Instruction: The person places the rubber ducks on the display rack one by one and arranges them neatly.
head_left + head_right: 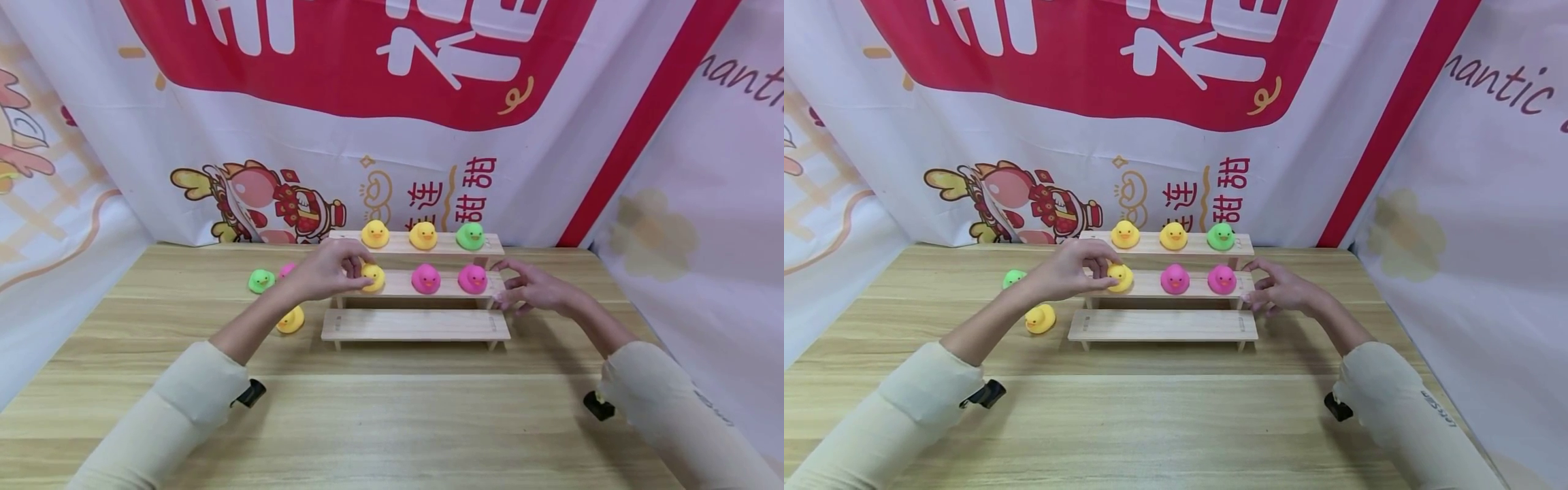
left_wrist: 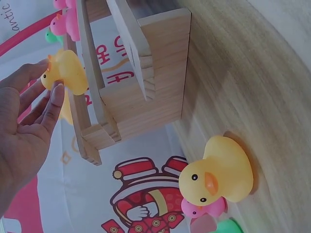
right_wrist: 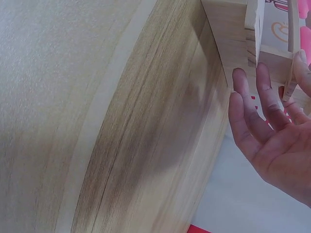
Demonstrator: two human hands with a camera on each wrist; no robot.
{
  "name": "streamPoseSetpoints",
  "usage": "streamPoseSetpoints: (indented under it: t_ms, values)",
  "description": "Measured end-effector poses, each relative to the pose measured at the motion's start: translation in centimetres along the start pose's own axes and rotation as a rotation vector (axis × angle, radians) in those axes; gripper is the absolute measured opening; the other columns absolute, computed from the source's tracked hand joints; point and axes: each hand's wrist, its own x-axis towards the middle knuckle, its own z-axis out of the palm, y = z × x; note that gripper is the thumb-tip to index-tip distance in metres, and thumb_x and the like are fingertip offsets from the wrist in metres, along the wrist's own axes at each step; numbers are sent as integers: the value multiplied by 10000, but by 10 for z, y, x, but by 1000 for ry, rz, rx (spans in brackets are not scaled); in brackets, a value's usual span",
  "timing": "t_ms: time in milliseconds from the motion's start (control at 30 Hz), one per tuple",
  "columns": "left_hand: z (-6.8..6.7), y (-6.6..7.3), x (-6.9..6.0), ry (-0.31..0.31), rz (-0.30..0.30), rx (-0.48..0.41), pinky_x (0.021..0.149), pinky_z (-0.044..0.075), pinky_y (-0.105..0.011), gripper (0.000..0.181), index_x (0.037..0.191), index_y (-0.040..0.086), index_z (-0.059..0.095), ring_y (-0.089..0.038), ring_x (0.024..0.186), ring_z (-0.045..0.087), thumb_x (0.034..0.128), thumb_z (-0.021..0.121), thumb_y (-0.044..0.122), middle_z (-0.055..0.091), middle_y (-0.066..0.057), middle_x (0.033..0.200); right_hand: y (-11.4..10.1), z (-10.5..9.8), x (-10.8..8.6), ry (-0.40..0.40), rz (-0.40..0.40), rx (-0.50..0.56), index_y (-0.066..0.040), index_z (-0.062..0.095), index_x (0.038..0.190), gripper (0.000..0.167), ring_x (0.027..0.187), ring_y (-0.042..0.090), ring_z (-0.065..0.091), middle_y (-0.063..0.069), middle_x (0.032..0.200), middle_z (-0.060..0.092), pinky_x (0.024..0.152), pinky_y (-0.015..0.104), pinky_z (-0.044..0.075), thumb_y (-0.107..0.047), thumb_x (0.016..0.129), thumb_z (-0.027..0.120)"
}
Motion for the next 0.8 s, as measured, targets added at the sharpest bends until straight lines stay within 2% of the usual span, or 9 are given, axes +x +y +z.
streamPoseSetpoints:
  t_ms: [400,800]
  values:
    - [6,-1,3,-23,7,-12,723,602,-300,232,1071,-19,743,-135,749,658,862,829,35,722,-70,898,1,0,0,-4,17,10,-20,318,1480,607,973,325,707,188,1070,718,809,529,604,-130,1000,672]
    - [9,-3,6,-23,12,7,723,604,-310,240,1082,-16,752,-138,736,664,871,834,64,718,-46,855,1,0,0,-3,19,-5,-19,320,1487,605,979,354,699,254,1112,695,814,517,600,-135,1005,666]
